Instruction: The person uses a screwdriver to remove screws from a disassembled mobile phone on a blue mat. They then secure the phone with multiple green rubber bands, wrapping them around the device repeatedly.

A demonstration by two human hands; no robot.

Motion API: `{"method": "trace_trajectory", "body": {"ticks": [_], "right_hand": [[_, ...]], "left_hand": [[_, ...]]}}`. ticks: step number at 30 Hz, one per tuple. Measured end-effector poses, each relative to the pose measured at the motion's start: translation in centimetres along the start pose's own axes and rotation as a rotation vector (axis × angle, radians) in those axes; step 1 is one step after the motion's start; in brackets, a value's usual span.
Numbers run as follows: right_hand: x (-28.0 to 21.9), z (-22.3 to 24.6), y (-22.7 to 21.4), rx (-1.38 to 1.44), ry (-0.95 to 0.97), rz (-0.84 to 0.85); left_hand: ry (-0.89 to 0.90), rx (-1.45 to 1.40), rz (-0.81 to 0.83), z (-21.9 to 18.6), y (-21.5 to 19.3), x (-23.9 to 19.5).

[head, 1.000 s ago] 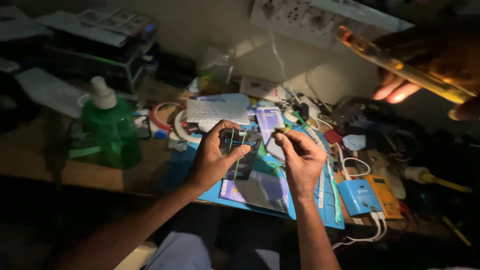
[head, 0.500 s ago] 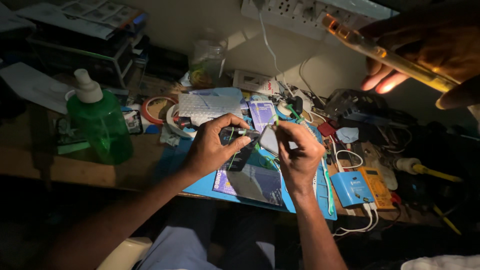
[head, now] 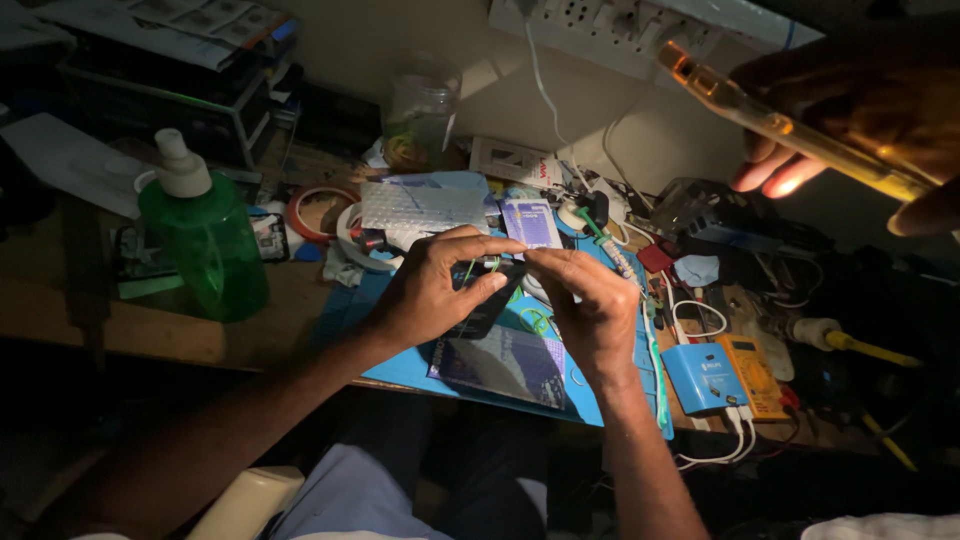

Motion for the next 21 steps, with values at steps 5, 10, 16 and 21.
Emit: {"method": "trace_trajectory", "body": {"ticks": [5,10,16,21], "right_hand": [[0.6,-0.2,0.1,0.037,0.132,0.028],[0.7,0.0,-0.1,0.018,0.078,-0.091],[1.0,-0.2,-0.7,0.045,-0.022,0.042],[1.4,-0.1,-1.2,-0.007,-0.071,0.088]], "left_hand": [[-0.042,0.007,0.01,0.2,-0.2,0.2],[-0.065,0.003,0.023,0.1,0.0,0.3],[-0.021,-0.026,0.039,0.0,0.1,0.2],[-0.045,-0.065,-0.012,0.0,0.1,0.3]]}}
Point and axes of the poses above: each hand's wrist, its own x-axis towards the middle knuckle, its own y-axis out of the palm, z = x × y, the point moved 1 cm from there along x, towards the middle knuckle, and after that the axes turned 15 degrees about -x, right-handed, at the moved point
